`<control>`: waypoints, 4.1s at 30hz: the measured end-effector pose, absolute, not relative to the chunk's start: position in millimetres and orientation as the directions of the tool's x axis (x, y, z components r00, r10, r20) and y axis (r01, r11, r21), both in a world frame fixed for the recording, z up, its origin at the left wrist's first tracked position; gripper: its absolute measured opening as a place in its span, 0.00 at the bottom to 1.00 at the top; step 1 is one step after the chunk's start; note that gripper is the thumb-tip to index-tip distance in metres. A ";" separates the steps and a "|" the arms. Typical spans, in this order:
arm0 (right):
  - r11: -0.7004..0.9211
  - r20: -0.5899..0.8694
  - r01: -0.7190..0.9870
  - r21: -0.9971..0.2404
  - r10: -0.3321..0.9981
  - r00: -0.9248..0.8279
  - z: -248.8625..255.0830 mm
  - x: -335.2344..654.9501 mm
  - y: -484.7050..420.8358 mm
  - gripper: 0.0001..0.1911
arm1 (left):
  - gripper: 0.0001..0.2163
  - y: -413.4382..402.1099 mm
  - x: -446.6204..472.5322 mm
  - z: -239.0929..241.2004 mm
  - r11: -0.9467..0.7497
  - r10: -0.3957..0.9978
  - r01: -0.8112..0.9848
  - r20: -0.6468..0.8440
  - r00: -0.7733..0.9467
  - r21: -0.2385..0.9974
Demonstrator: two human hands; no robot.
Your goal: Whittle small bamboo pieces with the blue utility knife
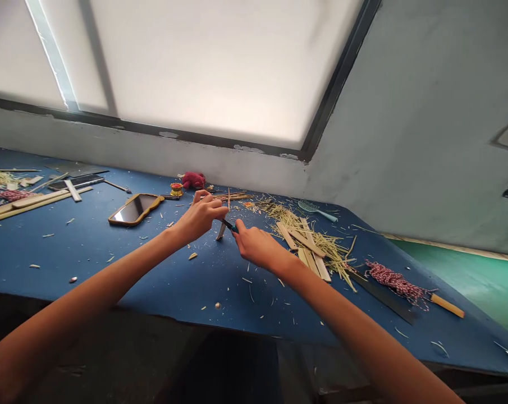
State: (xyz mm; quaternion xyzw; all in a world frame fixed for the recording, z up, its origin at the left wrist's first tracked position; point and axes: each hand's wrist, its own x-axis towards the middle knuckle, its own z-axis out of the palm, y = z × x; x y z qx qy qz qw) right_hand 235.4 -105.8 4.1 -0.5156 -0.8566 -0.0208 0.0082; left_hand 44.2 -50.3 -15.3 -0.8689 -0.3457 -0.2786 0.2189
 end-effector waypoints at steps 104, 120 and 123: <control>-0.183 -0.123 -0.046 -0.982 0.805 -0.581 -24.0 244.6 -79.0 0.15 | 0.20 -45.6 39.6 -54.4 -0.330 0.889 0.275 0.199 0.413 0.903; -0.252 -0.051 -0.270 -0.929 0.812 -0.581 -28.5 234.1 -80.8 0.13 | 0.21 -57.9 53.6 -51.1 -0.065 0.861 -0.235 0.174 0.479 0.970; -0.183 -0.011 -0.273 -0.944 0.847 -0.532 -27.8 235.4 -79.7 0.13 | 0.22 -57.6 54.1 -49.0 -0.106 0.874 -0.217 0.195 0.446 0.970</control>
